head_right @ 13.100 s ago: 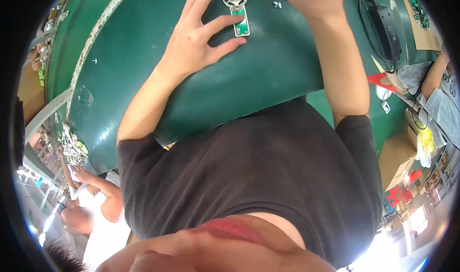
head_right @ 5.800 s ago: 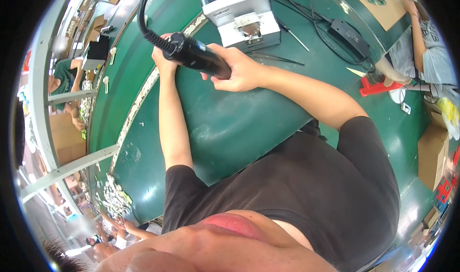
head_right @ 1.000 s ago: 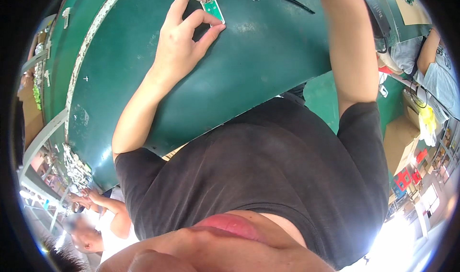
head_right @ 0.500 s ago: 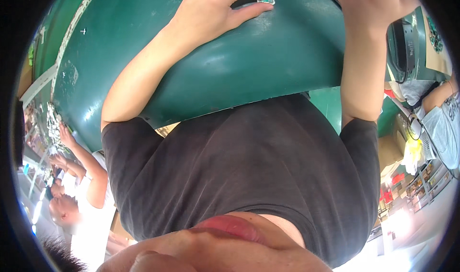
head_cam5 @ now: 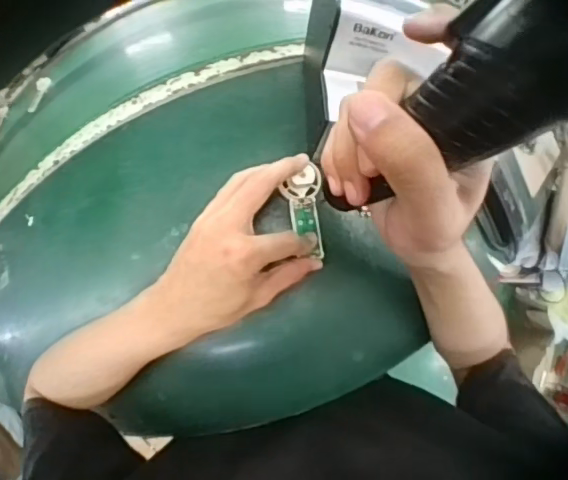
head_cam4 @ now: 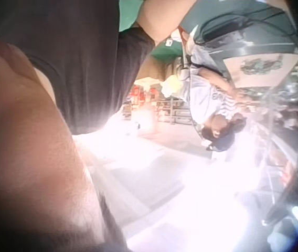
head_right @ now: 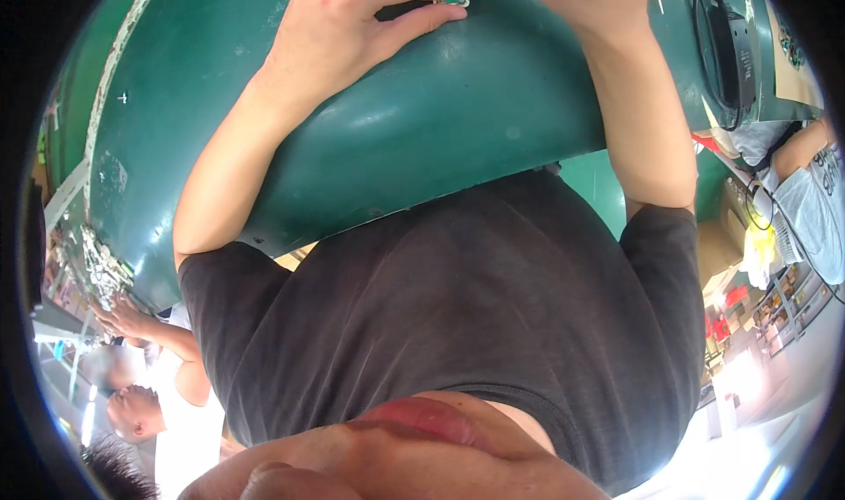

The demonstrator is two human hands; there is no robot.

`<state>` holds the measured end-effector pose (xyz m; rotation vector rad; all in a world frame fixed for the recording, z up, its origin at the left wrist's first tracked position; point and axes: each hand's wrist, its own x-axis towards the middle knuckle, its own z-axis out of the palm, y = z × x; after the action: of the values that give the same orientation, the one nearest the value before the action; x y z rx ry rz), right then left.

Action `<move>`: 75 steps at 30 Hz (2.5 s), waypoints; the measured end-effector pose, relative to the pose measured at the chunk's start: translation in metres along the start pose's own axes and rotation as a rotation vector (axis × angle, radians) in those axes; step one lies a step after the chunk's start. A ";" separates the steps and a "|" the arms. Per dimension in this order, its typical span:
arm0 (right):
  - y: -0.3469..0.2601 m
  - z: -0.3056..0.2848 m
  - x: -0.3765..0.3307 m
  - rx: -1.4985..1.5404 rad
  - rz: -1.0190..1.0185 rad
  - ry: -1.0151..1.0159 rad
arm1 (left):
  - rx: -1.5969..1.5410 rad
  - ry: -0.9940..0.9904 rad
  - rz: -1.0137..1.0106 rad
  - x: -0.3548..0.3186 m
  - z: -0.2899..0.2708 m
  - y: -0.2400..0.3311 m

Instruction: The person assembles small electronic devices at a workbench by positioning components and securing them with an electric screwdriver.

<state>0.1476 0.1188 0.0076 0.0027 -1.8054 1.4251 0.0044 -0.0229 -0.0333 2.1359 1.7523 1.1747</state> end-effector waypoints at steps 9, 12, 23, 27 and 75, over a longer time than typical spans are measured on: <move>0.010 0.006 0.000 0.026 0.017 0.005 | -0.152 0.132 0.057 0.003 0.012 -0.009; 0.011 0.008 0.000 0.042 0.029 0.007 | -0.075 0.063 0.021 0.000 0.003 -0.002; 0.010 0.011 -0.002 0.084 0.082 0.139 | 0.040 0.049 -0.016 0.005 0.002 0.001; 0.014 0.010 -0.001 0.300 0.047 0.171 | 0.009 -0.054 -0.196 0.019 -0.027 -0.005; -0.004 -0.026 0.022 0.453 0.176 0.158 | 0.337 0.354 -0.192 0.088 -0.067 -0.173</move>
<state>0.1500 0.1485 0.0240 -0.0354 -1.3519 1.8793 -0.1702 0.0851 -0.0412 1.9472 2.4010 1.3503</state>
